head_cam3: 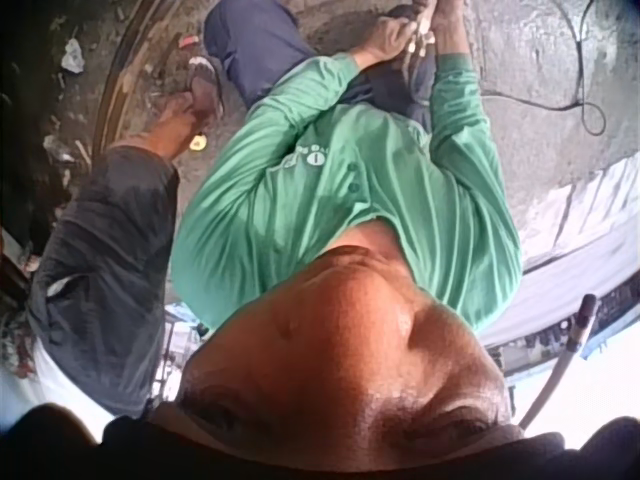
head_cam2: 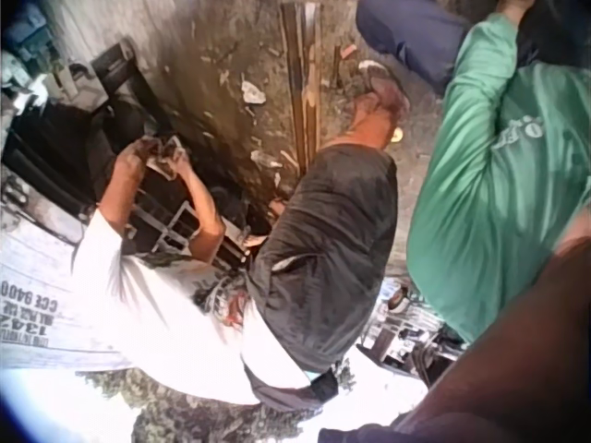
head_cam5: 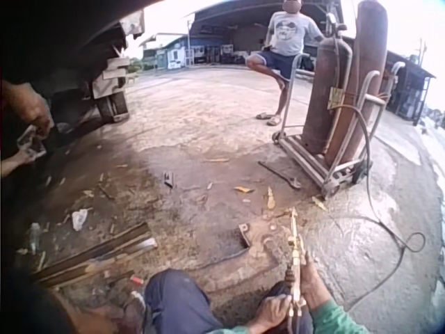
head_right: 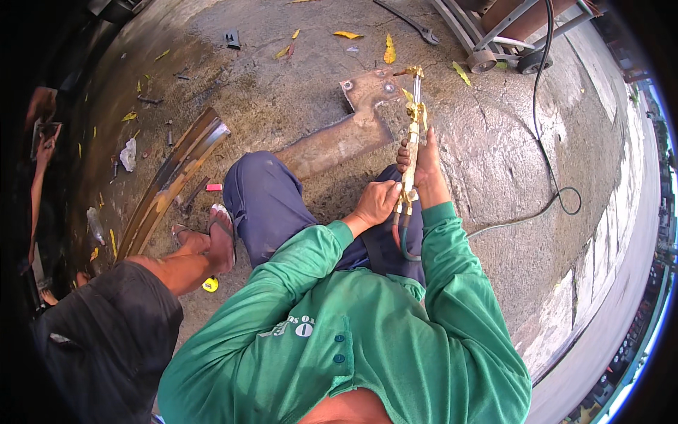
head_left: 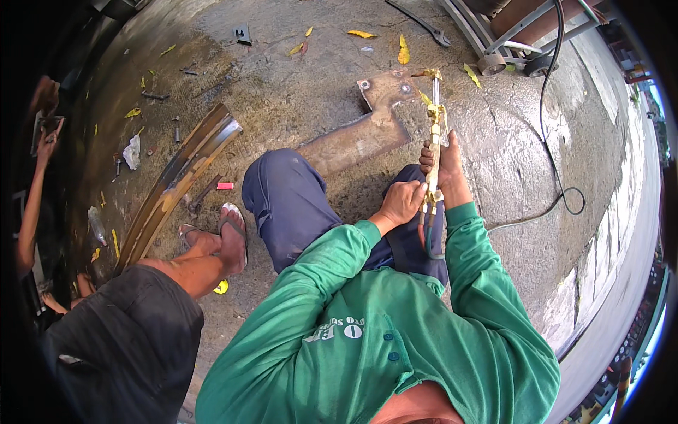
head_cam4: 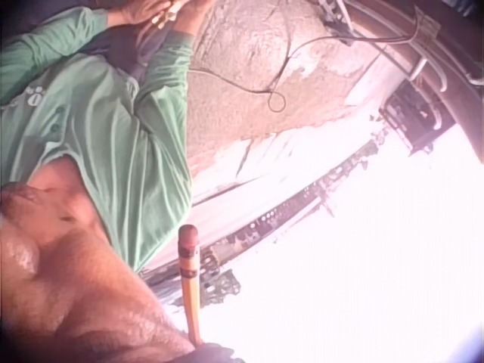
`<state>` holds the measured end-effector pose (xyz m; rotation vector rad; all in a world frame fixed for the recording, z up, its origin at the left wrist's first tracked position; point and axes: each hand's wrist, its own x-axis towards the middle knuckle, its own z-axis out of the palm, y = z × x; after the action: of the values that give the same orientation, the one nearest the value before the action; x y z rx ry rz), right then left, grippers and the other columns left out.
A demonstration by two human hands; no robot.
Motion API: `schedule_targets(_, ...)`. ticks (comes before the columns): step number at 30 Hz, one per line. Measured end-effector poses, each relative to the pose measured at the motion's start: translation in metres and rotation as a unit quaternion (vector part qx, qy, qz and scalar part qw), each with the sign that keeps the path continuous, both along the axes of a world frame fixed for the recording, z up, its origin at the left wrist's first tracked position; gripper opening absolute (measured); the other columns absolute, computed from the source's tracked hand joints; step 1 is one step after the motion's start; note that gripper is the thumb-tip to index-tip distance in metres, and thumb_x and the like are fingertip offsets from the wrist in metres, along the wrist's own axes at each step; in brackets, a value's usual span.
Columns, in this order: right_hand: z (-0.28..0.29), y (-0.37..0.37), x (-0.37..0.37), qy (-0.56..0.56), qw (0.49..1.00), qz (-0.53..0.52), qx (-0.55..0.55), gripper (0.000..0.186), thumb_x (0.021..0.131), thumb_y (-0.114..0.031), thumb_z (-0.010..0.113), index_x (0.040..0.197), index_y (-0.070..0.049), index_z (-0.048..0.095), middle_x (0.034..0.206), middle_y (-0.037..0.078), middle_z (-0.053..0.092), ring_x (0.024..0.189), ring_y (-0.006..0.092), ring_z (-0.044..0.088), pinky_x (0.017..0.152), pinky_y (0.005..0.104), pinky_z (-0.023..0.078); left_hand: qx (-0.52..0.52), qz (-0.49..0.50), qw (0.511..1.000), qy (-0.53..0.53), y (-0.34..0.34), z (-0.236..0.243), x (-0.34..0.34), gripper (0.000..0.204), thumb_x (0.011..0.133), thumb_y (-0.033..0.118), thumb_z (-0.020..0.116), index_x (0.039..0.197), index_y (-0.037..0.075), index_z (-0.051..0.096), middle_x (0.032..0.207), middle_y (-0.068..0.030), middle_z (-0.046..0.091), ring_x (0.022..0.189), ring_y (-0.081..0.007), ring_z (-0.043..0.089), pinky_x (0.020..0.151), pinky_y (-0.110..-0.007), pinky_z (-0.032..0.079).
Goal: The person uses a blowtorch to heat and cut a metal plate on the ground. They ignite the torch, apply the flame to specific points on the metal, and then use a hammer to separate the heated sections.
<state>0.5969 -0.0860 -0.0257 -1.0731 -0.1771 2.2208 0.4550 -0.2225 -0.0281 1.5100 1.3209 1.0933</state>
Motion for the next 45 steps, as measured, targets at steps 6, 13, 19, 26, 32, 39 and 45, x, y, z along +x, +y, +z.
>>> schedule_targets(6,-0.007,0.002,-0.001,-0.001,1.0,-0.011,-0.014,0.081,0.093,-0.086,0.028,0.093,-0.009,0.055,0.063,0.003,0.047,0.047,0.0167,0.042,0.044,0.0329,0.036,0.003,0.018,1.0,0.0,0.004,-0.007,0.002,0.052,0.107,0.039,0.045,0.077,0.0,0.06,0.069,-0.0255,0.059,0.073,-0.0486,0.061,0.065,-0.053,0.046)
schedule_targets(13,-0.008,0.008,-0.003,-0.029,1.0,0.001,-0.009,0.08,0.094,-0.085,0.027,0.094,-0.009,0.053,0.064,0.003,0.046,0.048,0.0169,0.042,0.045,0.0333,0.036,-0.025,0.013,1.0,0.01,0.004,0.002,0.0,0.059,0.108,0.046,0.042,0.08,-0.001,0.065,0.071,-0.0254,0.062,0.075,-0.0483,0.063,0.067,-0.053,0.047)
schedule_targets(19,-0.009,0.01,-0.005,-0.073,0.997,0.023,0.006,0.081,0.094,-0.084,0.026,0.093,-0.008,0.053,0.063,0.004,0.045,0.049,0.0169,0.042,0.045,0.0332,0.035,-0.101,0.005,0.994,-0.03,0.003,-0.008,0.003,0.063,0.108,0.05,0.04,0.088,-0.001,0.071,0.073,-0.024,0.065,0.077,-0.0447,0.067,0.07,-0.05,0.049)
schedule_targets(26,0.003,-0.003,0.0,-0.033,0.998,-0.025,0.044,0.081,0.094,-0.084,0.027,0.095,-0.008,0.056,0.063,0.004,0.047,0.048,0.0174,0.043,0.043,0.0331,0.036,-0.101,-0.013,0.995,-0.019,0.0,-0.003,-0.002,0.059,0.107,0.051,0.047,0.089,-0.001,0.069,0.074,-0.0225,0.064,0.076,-0.0423,0.067,0.069,-0.047,0.049)
schedule_targets(32,0.056,0.01,0.023,-0.057,0.987,-0.06,0.136,0.082,0.096,-0.083,0.025,0.096,-0.008,0.057,0.063,0.002,0.046,0.047,0.0158,0.043,0.042,0.0319,0.036,-0.06,-0.095,0.992,-0.053,0.016,0.022,0.0,0.047,0.105,0.042,0.056,0.101,-0.004,0.065,0.091,-0.024,0.068,0.087,-0.0407,0.067,0.076,-0.046,0.05)
schedule_targets(39,0.084,0.013,0.043,-0.028,0.981,-0.078,0.175,0.081,0.096,-0.083,0.029,0.097,-0.007,0.059,0.065,0.002,0.047,0.045,0.0142,0.042,0.041,0.0305,0.036,-0.014,-0.135,0.99,-0.046,0.033,0.04,0.014,0.042,0.104,0.036,0.057,0.103,-0.004,0.066,0.091,-0.0243,0.068,0.087,-0.0414,0.067,0.077,-0.046,0.05)
schedule_targets(45,0.085,0.009,0.052,-0.027,0.981,-0.075,0.179,0.08,0.097,-0.082,0.026,0.094,-0.009,0.058,0.061,0.003,0.047,0.045,0.0157,0.043,0.041,0.032,0.036,-0.024,-0.14,0.989,-0.045,0.029,0.05,0.02,0.04,0.104,0.035,0.057,0.103,-0.005,0.065,0.087,-0.0238,0.066,0.081,-0.038,0.066,0.074,-0.044,0.05)
